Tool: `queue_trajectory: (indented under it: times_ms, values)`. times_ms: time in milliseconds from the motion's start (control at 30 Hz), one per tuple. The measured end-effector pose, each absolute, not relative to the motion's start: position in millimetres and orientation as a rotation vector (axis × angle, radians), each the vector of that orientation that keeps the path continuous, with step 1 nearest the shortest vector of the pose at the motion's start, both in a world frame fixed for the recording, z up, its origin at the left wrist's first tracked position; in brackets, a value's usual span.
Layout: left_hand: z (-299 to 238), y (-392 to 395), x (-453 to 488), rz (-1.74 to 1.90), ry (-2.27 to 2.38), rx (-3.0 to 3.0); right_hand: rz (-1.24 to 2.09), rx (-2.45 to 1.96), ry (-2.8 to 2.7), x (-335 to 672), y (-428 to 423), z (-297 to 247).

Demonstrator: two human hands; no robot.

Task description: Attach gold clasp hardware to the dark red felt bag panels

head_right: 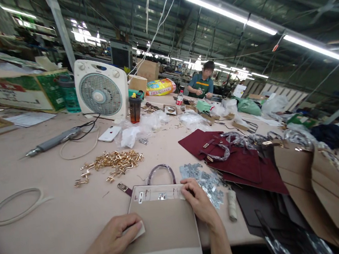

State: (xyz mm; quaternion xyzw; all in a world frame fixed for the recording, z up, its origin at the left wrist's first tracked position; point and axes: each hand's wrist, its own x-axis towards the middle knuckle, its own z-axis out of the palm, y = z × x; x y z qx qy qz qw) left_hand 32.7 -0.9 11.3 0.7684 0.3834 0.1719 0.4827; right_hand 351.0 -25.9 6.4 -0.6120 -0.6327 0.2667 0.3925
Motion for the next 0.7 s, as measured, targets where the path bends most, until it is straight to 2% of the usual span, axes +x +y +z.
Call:
queue_trajectory:
  times_ms: [333,533,700]
  values:
    - [13,-2,31,0.449,0.906,1.788,0.621,-1.592,-1.615,348,-26,2]
    - [16,-2,30,0.462,0.859,1.743,0.792,-1.625,-1.383,349,-19,-15]
    - [16,-5,26,0.468,0.819,1.715,0.646,-1.699,-1.263,346,-12,-26]
